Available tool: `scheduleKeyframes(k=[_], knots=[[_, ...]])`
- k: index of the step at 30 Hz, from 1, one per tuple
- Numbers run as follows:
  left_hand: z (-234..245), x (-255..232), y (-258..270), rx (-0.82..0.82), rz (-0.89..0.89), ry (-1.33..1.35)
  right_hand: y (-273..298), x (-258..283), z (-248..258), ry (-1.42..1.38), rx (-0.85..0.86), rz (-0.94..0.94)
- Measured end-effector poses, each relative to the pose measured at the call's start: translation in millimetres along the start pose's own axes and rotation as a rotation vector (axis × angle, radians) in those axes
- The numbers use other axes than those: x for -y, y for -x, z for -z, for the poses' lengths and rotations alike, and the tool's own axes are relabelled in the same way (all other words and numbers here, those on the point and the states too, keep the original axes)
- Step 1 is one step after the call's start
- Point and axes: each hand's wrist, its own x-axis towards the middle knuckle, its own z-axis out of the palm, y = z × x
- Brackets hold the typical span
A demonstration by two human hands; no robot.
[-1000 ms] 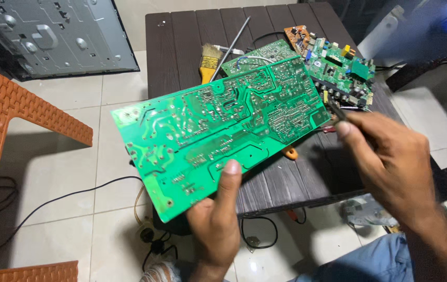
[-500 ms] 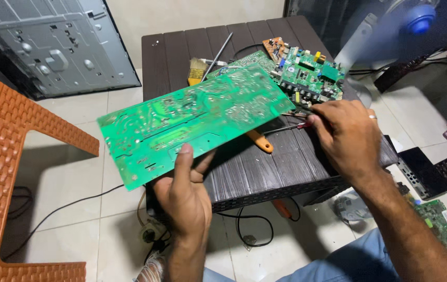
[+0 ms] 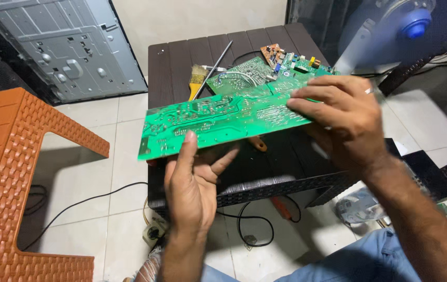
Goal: The person uses a soldering iron to work on the solder points of a green circuit board. They then use pliers to remove a small component from the board. Finally, they flip the board over to inspect the other side.
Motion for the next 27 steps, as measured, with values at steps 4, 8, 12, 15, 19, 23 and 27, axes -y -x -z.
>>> scheduleKeyframes(k=[4, 8, 12, 15, 19, 23, 27], knots=[[0.4, -20.8, 6.1, 0.277, 0.026, -0.188, -14.0, 5.4, 29.5, -0.236, 0.106, -0.202], [-1.7, -36.8, 7.4, 0.343, 0.044, -0.481, -15.0, 12.4, 46.5, -0.287, 0.168, -0.491], [14.5, -21.5, -4.1, 0.3, -0.063, -0.84, -3.3, 15.6, 41.9, -0.667, 0.21, -0.903], [3.9, -4.7, -8.2, 0.221, -0.004, -0.719, 9.0, 16.9, 26.2, -0.95, 0.132, -1.138], [-14.4, 19.5, -19.7, 0.083, -0.039, -0.372, 12.5, 24.3, 12.8, -1.091, 0.084, -1.336], [-34.6, 34.1, -27.6, 0.178, 0.0, 0.054, 21.6, 22.2, -8.7, -1.185, 0.16, -1.182], [-30.1, 45.1, -45.4, -0.148, -0.257, -0.184, -3.6, 27.2, -1.4, -0.683, 0.244, -0.967]])
